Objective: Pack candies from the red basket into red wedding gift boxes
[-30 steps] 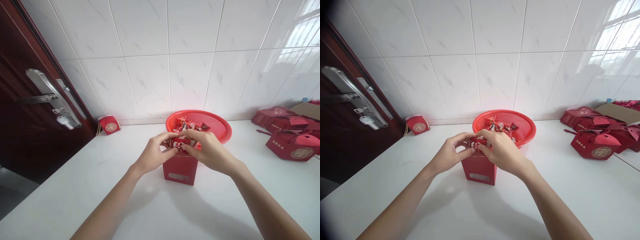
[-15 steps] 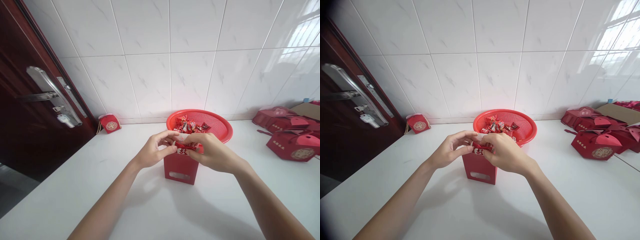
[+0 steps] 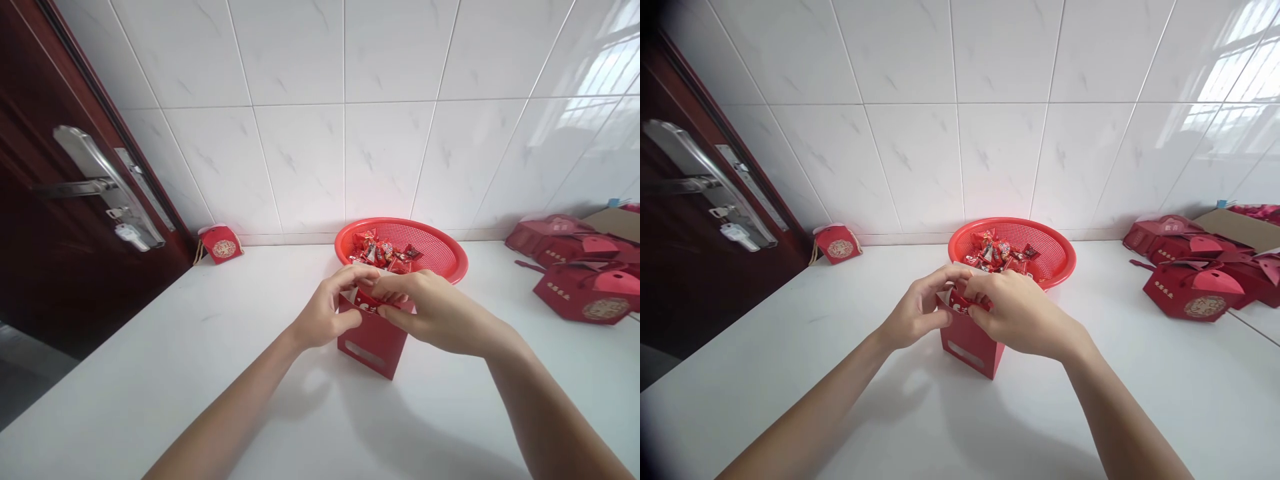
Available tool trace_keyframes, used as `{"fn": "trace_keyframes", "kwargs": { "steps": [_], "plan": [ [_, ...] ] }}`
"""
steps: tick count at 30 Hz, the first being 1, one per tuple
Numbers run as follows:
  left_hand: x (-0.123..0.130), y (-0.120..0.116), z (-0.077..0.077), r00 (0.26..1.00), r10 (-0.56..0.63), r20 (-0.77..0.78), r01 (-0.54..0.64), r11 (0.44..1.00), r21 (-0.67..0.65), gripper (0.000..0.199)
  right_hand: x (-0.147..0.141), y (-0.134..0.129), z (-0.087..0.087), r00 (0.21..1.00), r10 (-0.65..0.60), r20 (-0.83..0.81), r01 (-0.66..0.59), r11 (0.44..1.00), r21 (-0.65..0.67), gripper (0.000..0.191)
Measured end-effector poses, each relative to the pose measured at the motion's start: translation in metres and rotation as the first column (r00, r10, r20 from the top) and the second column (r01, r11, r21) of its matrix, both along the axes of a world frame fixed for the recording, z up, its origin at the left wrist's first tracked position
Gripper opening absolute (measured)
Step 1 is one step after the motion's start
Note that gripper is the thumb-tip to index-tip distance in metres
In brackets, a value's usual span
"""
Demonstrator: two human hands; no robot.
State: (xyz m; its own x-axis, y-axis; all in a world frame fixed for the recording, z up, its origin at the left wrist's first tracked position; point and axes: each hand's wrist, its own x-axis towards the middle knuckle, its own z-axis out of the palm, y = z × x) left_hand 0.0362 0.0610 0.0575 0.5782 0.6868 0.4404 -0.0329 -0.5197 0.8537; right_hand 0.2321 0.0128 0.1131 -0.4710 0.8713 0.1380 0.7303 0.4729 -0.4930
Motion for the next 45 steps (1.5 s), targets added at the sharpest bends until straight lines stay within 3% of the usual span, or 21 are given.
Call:
{"fn": "trace_keyframes", "kwargs": {
  "steps": [6,13,23,28,32,40,45],
  "plan": [
    [0.014,-0.015,-0.008,0.999,-0.033,0.016,0.032,0.998,0.055,0.067,0.013,0.001,0.003,0.996,0.093,0.007,-0.091,0.990,-0.110,0.016],
    [0.014,-0.016,-0.016,0.994,0.102,-0.043,-0.092,0.979,0.181,0.074,0.021,0.007,0.000,0.981,0.178,0.077,-0.153,0.955,-0.253,0.023],
    [-0.001,-0.011,-0.018,0.968,0.218,-0.122,-0.150,0.899,0.412,0.070,0.017,0.005,0.002,0.960,0.210,0.187,-0.154,0.949,-0.275,0.024],
    [-0.004,-0.002,-0.027,0.974,0.100,-0.204,-0.063,0.982,0.180,0.088,0.016,0.005,0.002,0.966,0.196,0.171,-0.142,0.948,-0.286,0.023],
    [-0.003,0.000,-0.034,0.979,0.010,-0.202,-0.006,1.000,0.022,0.096,0.017,0.005,0.001,0.976,0.186,0.114,-0.143,0.939,-0.312,0.022],
    [-0.001,-0.002,-0.036,0.979,0.014,-0.203,-0.026,0.998,-0.055,0.111,0.019,0.007,-0.002,0.944,0.200,0.262,-0.138,0.962,-0.238,0.021],
    [-0.001,-0.002,-0.038,0.960,0.037,-0.276,-0.059,0.996,-0.073,0.108,0.016,0.007,0.000,0.931,0.201,0.304,-0.137,0.966,-0.217,0.024]
  ]
}}
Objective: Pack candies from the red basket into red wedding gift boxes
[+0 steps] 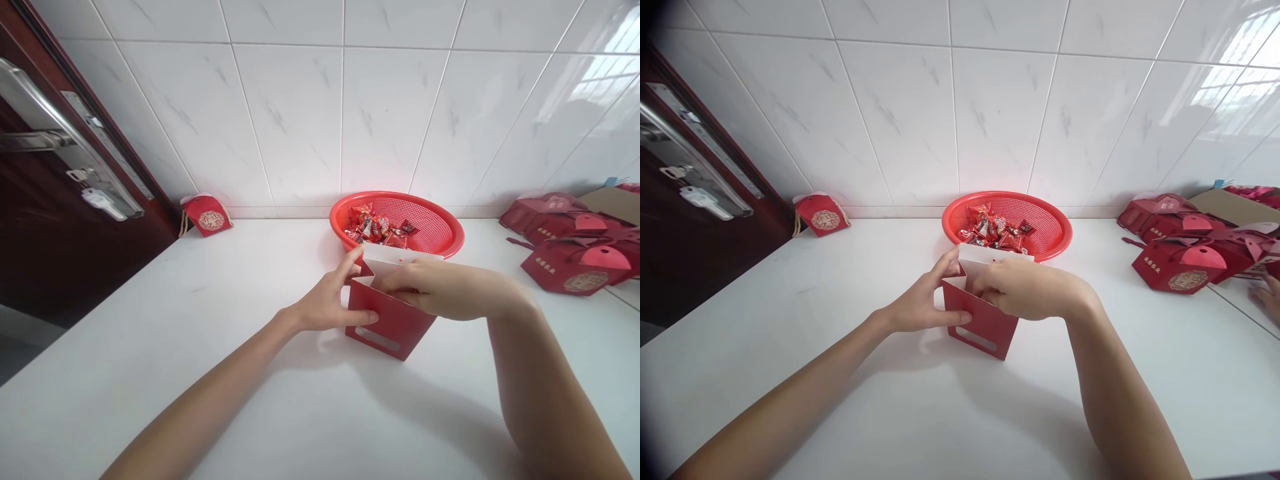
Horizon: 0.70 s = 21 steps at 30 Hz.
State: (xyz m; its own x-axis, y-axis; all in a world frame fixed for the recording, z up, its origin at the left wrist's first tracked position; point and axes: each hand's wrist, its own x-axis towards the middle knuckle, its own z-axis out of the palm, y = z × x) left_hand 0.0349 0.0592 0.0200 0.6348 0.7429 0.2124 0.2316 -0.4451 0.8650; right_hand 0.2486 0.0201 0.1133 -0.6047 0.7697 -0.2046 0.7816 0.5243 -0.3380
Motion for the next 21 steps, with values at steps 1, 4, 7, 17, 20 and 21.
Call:
{"fn": "trace_keyframes", "kwargs": {
  "steps": [1,4,7,17,20,21],
  "plan": [
    [0.000,0.000,0.000,1.000,0.002,-0.007,-0.002,1.000,0.002,0.104,0.000,0.000,0.000,1.000,-0.002,0.014,0.002,1.000,-0.006,0.024],
    [0.001,-0.001,0.001,1.000,-0.023,0.007,0.023,1.000,-0.016,0.084,0.000,-0.001,-0.001,0.999,0.001,0.049,0.000,1.000,-0.030,0.024],
    [0.002,-0.001,0.003,0.997,-0.077,0.027,0.079,0.992,-0.098,0.072,0.001,-0.001,-0.002,0.998,0.029,0.050,-0.027,0.999,-0.039,0.024],
    [0.004,0.002,-0.003,0.988,-0.113,0.110,0.141,0.943,-0.301,0.074,-0.017,0.023,0.027,0.927,0.133,0.350,-0.016,0.948,-0.317,0.028],
    [0.005,0.003,-0.006,0.985,-0.123,0.118,0.156,0.930,-0.333,0.072,-0.025,0.035,0.030,0.905,0.201,0.375,-0.001,0.883,-0.469,0.029],
    [0.005,0.004,-0.006,0.983,-0.132,0.125,0.168,0.925,-0.342,0.069,-0.027,0.040,0.028,0.899,0.213,0.384,0.015,0.859,-0.512,0.027]
  ]
}}
